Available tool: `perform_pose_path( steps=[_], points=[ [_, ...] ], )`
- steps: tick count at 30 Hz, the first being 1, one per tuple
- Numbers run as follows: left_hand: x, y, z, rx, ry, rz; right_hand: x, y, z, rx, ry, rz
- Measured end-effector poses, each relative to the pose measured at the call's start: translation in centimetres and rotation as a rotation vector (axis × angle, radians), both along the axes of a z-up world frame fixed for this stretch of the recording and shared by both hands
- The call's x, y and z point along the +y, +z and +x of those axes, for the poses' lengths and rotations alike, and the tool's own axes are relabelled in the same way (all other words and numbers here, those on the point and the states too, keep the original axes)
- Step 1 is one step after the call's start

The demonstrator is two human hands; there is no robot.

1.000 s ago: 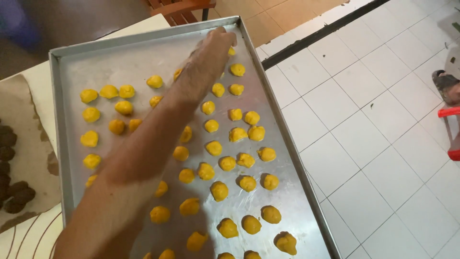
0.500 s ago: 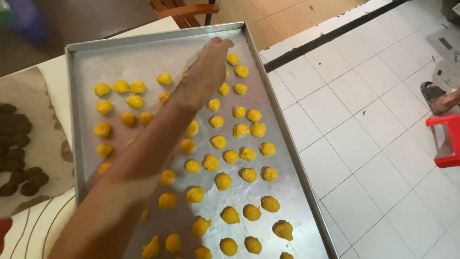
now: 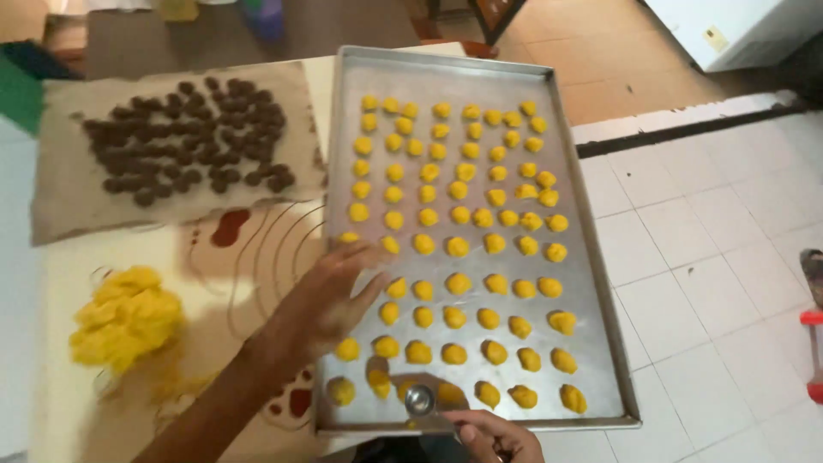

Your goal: Using a small metal scoop to portion yellow dough and arranging the portions on a baking tray.

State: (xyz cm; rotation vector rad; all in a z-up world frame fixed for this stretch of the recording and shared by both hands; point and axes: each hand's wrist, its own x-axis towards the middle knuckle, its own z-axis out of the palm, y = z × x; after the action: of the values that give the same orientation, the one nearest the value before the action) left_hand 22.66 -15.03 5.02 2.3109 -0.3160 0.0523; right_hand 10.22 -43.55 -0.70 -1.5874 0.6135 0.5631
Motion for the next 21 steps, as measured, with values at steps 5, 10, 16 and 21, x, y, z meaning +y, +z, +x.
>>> perform_pose_path(
  steps=[5, 10, 16, 21],
  points=[
    [5.6, -3.1, -12.7, -0.224, -0.007, 0.025, 7.3, 0.5, -3.0, -0.144, 0.022, 0.305],
    [9.5, -4.6, -20.2, -0.187, 0.294, -0.093, 13.2, -0.9, -5.5, -0.238, 0.069, 0.356],
    [12.1, -6.8, -24.6, -0.118, 0.455, -0.12, 19.4, -1.3, -5.9, -0.224, 0.17, 0.387],
    [13.5, -7.3, -25.4, -0.151, 0.551, -0.105, 22.6, -2.2, -5.2, -0.272, 0.28, 0.389]
  ],
)
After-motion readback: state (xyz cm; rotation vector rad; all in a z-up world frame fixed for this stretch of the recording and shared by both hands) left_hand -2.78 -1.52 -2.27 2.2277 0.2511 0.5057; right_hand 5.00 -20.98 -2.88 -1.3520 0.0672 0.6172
